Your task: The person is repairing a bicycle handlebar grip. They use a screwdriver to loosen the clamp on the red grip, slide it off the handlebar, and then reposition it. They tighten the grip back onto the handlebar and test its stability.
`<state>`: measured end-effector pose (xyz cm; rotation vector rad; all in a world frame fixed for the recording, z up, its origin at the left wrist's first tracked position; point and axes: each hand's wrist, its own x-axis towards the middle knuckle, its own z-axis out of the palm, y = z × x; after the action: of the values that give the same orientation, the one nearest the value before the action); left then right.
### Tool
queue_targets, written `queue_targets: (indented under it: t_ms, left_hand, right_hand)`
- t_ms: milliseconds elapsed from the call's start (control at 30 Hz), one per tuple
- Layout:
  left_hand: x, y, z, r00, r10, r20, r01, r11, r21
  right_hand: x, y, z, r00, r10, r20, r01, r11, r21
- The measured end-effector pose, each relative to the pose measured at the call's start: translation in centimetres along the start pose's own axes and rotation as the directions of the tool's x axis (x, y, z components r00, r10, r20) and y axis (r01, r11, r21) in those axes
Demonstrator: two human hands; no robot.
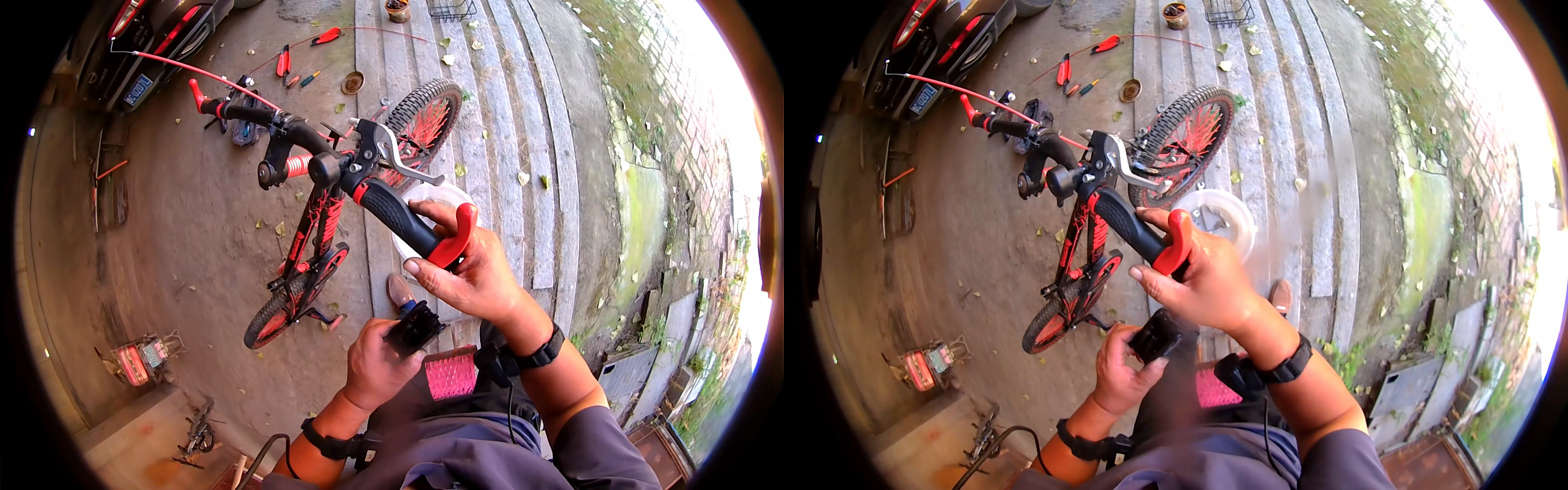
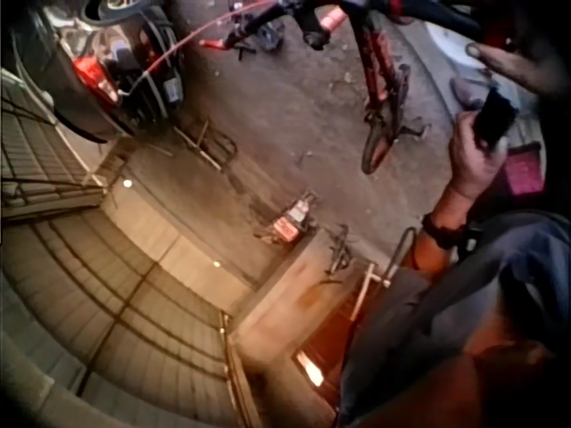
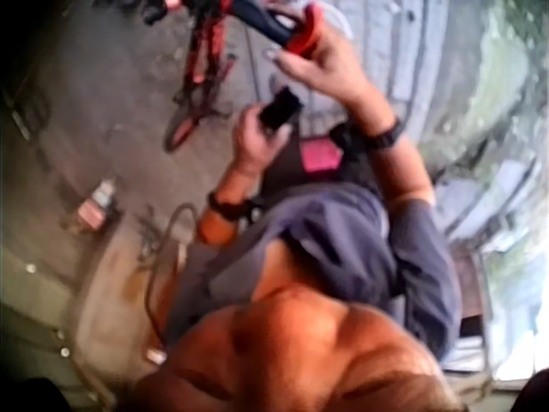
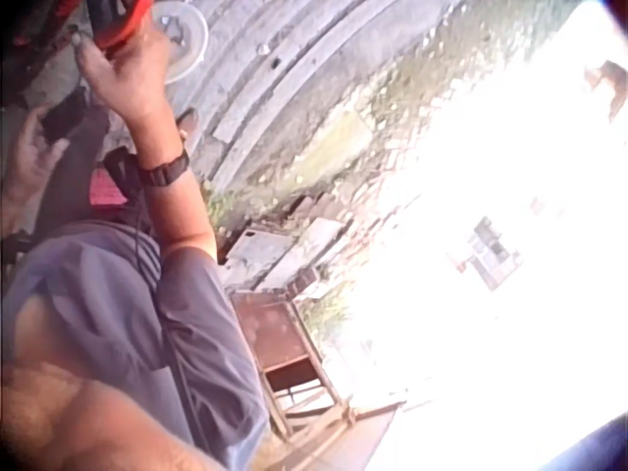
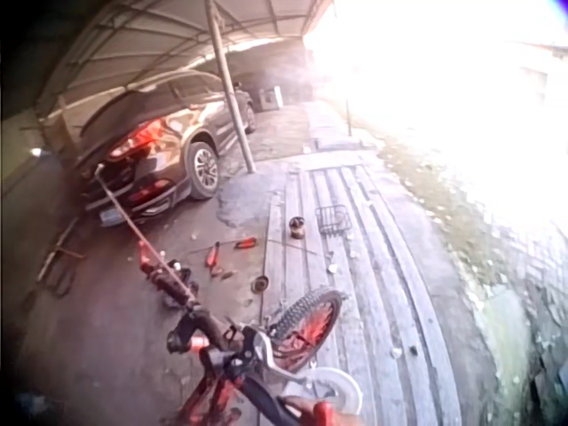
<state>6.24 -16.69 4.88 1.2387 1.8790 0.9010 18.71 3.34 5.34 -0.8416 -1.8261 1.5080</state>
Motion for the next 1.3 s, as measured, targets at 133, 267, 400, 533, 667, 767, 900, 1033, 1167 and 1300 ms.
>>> queue_targets:
  t_ms: [133,267,400,533,667,767,900,1033,1167,1300]
  left_hand:
    - [0.1,-0.5,0.3,1.000,0.012,0.012,-0.012,1.000,-0.026]
    - [0.2,-0.4,0.3,1.000,0.021,0.024,-0.020,1.000,-0.008]
    - [0.3,0.3,0.1,0.998,-0.059,0.017,0.060,0.998,-0.018]
    - [0.5,0.2,0.3,0.995,-0.095,-0.016,0.095,0.995,0.006]
    - [0.1,-1.3,1.1,0.978,-0.209,-0.001,0.207,0.969,-0.134]
    - [-0.1,-2.1,2.2,0.969,-0.246,0.031,0.244,0.922,-0.302]
    - [0.5,-5.6,5.5,0.961,-0.252,0.116,0.277,0.857,-0.436]
    - [2.0,-9.4,9.1,0.919,-0.343,0.192,0.393,0.831,-0.394]
    - [3.6,-15.2,13.2,0.879,-0.418,0.228,0.476,0.770,-0.426]
    - [4.4,-21.1,17.0,0.822,-0.509,0.256,0.567,0.679,-0.467]
  right_hand:
    - [0.2,-0.3,0.0,0.999,-0.040,-0.022,0.039,0.999,-0.027]
    - [0.1,1.1,0.7,0.990,-0.124,-0.070,0.124,0.992,-0.007]
    - [0.1,0.1,-0.1,0.999,-0.025,0.026,0.023,0.998,0.066]
    - [-0.4,1.5,-1.0,0.993,-0.096,0.071,0.095,0.995,0.017]
    - [-2.7,2.3,-2.6,0.914,0.317,0.252,-0.374,0.900,0.224]
    - [-5.2,5.2,-3.7,0.927,0.317,0.202,-0.369,0.871,0.324]
    - [-9.2,11.2,-4.6,0.885,0.434,0.168,-0.463,0.861,0.212]
    - [-13.6,19.2,-3.3,0.839,0.499,0.220,-0.452,0.862,-0.231]
    - [-19.0,28.7,2.3,0.611,0.619,0.493,-0.294,0.756,-0.585]
    - [-25.1,37.1,10.7,0.224,0.674,0.703,-0.232,0.738,-0.634]
